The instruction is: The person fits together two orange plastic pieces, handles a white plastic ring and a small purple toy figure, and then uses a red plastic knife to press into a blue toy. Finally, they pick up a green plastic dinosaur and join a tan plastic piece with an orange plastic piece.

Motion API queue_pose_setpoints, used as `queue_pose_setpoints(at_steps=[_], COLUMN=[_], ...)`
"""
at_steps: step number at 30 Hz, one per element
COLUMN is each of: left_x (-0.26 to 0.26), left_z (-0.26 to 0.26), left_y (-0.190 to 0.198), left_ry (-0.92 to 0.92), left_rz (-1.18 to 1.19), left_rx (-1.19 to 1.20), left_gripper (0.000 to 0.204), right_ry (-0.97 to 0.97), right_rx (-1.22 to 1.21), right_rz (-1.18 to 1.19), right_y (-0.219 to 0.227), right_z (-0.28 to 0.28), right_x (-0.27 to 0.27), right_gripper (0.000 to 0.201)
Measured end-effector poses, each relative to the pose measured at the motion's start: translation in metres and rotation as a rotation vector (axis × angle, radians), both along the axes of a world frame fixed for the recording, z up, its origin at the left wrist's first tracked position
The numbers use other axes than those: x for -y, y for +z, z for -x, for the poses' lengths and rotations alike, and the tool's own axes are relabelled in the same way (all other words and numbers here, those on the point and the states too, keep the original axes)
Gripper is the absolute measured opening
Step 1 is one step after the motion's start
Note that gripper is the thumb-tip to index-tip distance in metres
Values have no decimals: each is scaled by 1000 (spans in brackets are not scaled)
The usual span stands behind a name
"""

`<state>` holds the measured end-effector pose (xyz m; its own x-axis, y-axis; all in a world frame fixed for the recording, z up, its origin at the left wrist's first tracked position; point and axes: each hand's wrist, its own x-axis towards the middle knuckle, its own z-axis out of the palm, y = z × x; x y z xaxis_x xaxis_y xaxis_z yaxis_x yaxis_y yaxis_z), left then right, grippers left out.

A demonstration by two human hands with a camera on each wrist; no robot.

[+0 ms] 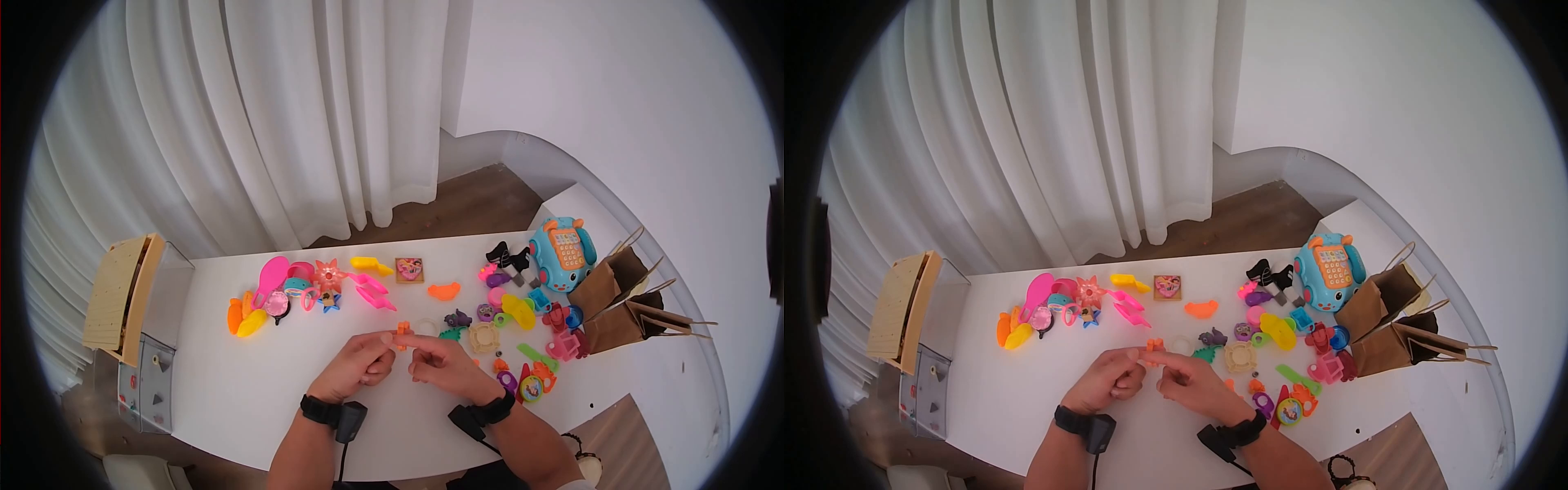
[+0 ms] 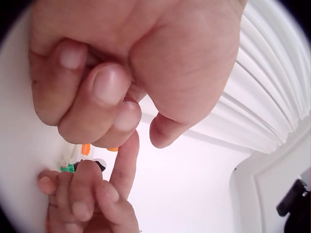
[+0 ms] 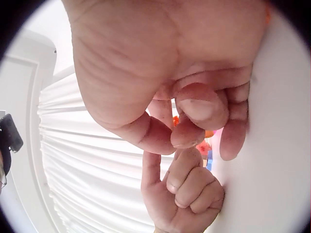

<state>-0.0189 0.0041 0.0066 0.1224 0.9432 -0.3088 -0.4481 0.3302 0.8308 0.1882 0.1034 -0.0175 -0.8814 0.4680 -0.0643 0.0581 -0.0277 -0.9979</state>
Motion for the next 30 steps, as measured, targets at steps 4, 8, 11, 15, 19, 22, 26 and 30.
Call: queue_pose_setpoints(at_steps=[4, 8, 11, 15, 19, 22, 26, 30], left_x=[0, 1, 2, 2, 2, 2, -2, -4], left_z=[-1, 0, -5, -9, -10, -14, -23, -27], left_y=[0, -5, -4, -6, -5, -5, -22, -24], left_ry=[-31, -3, 41, 73, 86, 141, 237, 361], left_rz=[49, 62, 30, -22, -41, -85, -206, -227], left_rx=[-94, -57, -91, -180, -237, -302, -365, -405], left_gripper=[46, 38, 31, 25, 24, 21, 15, 8], right_ry=[-135, -98, -80, -64, -62, -61, -85, -78], right_rx=[-20, 91, 101, 56, -48, -47, 12, 120], right_rz=[89, 106, 112, 121, 163, 231, 255, 201], right_y=[15, 8, 6, 2, -3, 10, 16, 23], right_z=[4, 2, 2, 1, 5, 0, -1, 0], right_x=[10, 3, 2, 1, 4, 2, 4, 2], right_gripper=[58, 60, 56, 56, 56, 53, 44, 41])
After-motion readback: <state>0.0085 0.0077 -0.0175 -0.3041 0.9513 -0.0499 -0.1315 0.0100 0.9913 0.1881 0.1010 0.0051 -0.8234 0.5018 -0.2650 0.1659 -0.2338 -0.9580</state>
